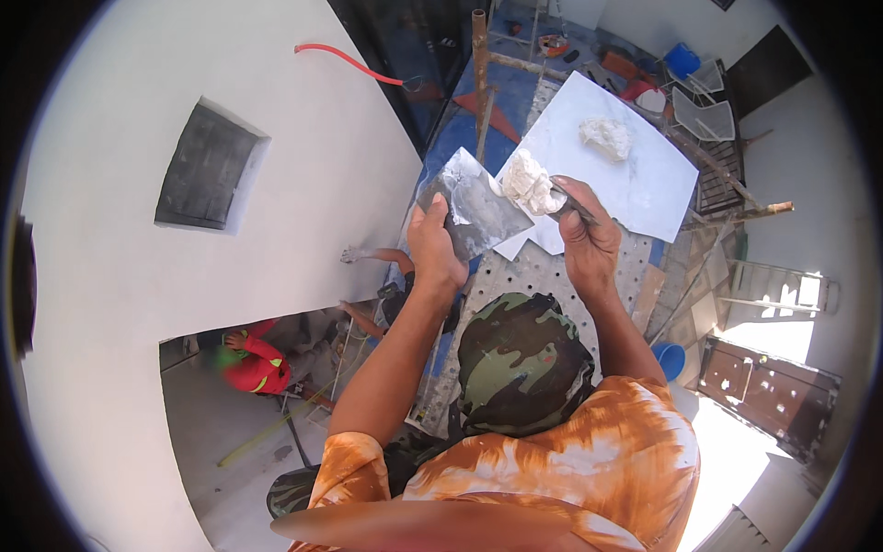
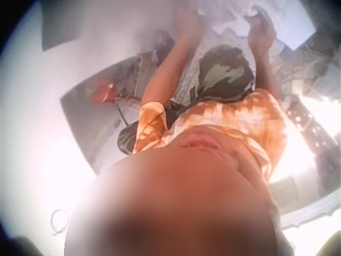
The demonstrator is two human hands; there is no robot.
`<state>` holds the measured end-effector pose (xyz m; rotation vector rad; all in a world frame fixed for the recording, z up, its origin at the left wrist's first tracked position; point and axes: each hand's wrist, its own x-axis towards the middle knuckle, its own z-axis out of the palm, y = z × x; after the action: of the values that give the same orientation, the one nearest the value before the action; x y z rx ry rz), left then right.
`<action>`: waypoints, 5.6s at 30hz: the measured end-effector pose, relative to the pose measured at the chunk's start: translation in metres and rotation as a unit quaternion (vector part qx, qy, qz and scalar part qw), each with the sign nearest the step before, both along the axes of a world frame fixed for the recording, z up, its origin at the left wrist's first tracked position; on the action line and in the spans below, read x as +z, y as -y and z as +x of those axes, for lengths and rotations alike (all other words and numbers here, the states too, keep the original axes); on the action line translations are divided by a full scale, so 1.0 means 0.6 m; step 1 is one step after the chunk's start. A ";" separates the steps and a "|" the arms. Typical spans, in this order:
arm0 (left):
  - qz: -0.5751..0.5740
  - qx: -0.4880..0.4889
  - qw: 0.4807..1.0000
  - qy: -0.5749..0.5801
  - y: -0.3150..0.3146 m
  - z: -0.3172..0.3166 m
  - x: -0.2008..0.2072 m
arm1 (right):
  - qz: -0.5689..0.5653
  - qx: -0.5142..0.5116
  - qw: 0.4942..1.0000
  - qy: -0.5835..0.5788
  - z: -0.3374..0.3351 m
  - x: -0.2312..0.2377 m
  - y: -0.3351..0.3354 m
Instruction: The person applies white plaster to a wall using two metal trowels. They repeatedly scoop plaster from a board and spread it onto the wall surface, smoothing it with the trowels. The person occasionally adjusts their position and reloads the trowels from the board.
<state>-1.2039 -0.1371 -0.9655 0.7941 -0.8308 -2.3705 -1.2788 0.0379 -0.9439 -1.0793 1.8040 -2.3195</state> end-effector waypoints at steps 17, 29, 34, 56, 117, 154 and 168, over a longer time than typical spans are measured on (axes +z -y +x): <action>-0.022 -0.057 0.998 -0.003 0.006 0.007 0.004 | 0.350 -0.035 0.932 -0.083 -0.020 -0.081 -0.066; -0.012 -0.059 0.996 0.064 0.008 -0.006 -0.009 | 0.293 0.121 0.949 -0.003 -0.020 0.023 -0.021; 0.010 -0.020 1.000 0.021 0.000 -0.005 -0.004 | 0.315 -0.012 0.944 -0.096 0.008 -0.050 -0.039; -0.140 -0.101 0.985 0.008 0.042 0.003 0.065 | 0.203 0.030 0.978 0.039 -0.108 0.066 -0.056; -0.188 0.110 0.976 -0.019 0.000 0.034 0.145 | -0.145 0.016 0.955 0.260 0.043 0.093 -0.001; 0.026 0.028 0.991 -0.129 0.028 0.146 0.204 | -0.199 0.470 0.669 0.541 -0.016 0.117 -0.017; -0.073 0.088 0.973 -0.201 0.052 0.134 0.151 | 0.245 0.286 0.822 0.426 0.055 0.177 0.077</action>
<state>-1.1236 -0.1682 -0.8746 0.2967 -0.7184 -2.1775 -1.2455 -0.0080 -0.8380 -0.3111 1.3145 -1.4535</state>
